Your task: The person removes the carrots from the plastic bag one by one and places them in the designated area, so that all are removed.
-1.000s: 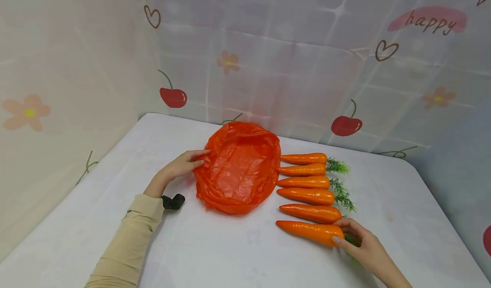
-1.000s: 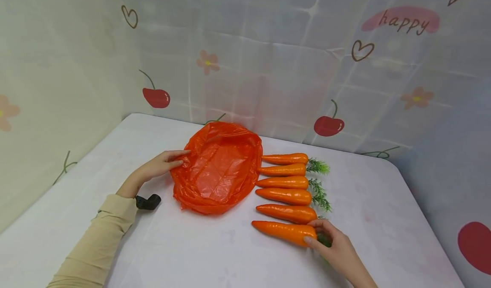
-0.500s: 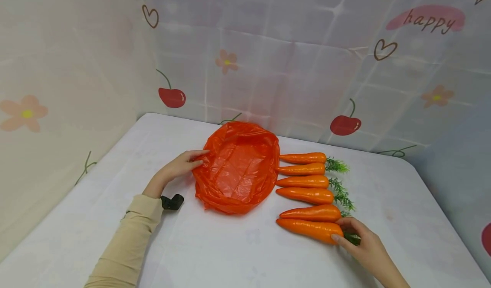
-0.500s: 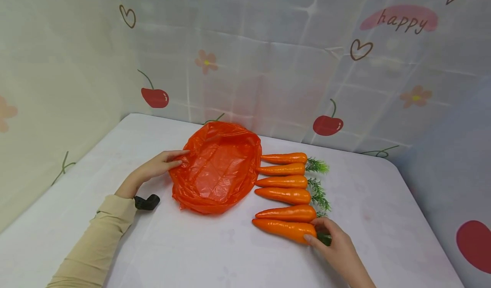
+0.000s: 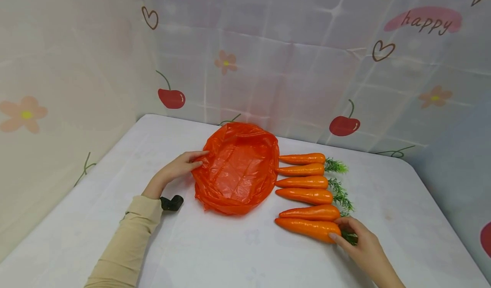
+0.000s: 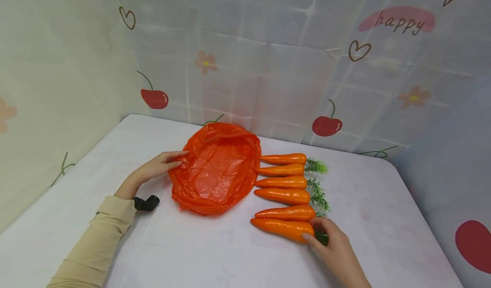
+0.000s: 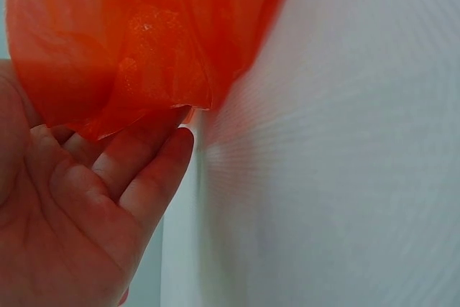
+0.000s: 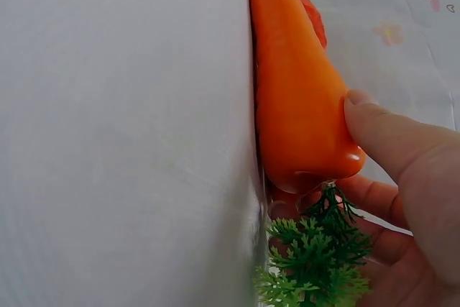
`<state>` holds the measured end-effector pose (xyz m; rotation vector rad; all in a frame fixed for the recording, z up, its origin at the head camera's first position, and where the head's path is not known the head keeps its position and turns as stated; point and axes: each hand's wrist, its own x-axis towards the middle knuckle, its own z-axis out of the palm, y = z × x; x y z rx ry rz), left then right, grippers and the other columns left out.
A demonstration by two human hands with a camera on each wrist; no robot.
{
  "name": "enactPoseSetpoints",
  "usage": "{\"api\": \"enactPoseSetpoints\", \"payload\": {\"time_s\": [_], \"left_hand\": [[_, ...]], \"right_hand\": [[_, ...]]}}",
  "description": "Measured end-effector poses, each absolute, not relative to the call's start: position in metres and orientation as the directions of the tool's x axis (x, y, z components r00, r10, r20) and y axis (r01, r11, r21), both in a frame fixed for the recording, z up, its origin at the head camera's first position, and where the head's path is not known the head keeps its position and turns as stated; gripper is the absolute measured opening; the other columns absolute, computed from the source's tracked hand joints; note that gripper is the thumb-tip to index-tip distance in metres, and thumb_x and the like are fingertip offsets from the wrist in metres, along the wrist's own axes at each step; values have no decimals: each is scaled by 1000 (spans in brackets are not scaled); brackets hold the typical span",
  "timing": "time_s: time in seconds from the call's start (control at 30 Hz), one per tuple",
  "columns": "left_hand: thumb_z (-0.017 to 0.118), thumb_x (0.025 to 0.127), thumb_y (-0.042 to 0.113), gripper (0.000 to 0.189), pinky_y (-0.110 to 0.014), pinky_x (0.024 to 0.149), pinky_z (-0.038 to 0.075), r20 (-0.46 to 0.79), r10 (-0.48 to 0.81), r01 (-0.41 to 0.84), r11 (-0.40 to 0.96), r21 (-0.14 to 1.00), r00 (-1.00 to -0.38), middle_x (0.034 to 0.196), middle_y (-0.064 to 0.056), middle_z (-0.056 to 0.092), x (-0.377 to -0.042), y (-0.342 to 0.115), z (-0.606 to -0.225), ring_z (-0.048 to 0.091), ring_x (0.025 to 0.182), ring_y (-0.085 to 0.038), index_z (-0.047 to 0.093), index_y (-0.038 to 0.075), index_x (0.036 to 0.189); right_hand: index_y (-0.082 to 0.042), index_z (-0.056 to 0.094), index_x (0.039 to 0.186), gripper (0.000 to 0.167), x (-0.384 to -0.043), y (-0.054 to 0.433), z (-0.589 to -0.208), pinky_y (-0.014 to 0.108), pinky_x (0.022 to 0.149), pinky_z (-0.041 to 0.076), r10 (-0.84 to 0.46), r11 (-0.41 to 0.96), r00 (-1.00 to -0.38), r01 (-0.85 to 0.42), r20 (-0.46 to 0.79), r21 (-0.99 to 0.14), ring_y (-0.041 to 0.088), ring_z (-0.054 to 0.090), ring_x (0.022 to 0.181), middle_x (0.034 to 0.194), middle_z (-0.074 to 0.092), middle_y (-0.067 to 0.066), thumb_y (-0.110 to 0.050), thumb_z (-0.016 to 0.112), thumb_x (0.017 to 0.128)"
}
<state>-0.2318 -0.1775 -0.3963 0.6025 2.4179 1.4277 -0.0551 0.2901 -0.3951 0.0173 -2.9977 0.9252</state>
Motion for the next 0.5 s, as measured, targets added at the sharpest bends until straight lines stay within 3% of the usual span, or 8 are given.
{"api": "enactPoseSetpoints", "payload": {"time_s": [0.5], "left_hand": [[46,98,8,45,-52,103,27,-32,458,204,457,866,-889,142,-25,33,-233,-177,-396,31,128,-39,38,-3,140]], "right_hand": [[-2,61,107,38,-48,288,-387,53,83,39,-64,909,-981,-133,183,-396,34,47,100,103,58,12,-20,77,77]]}}
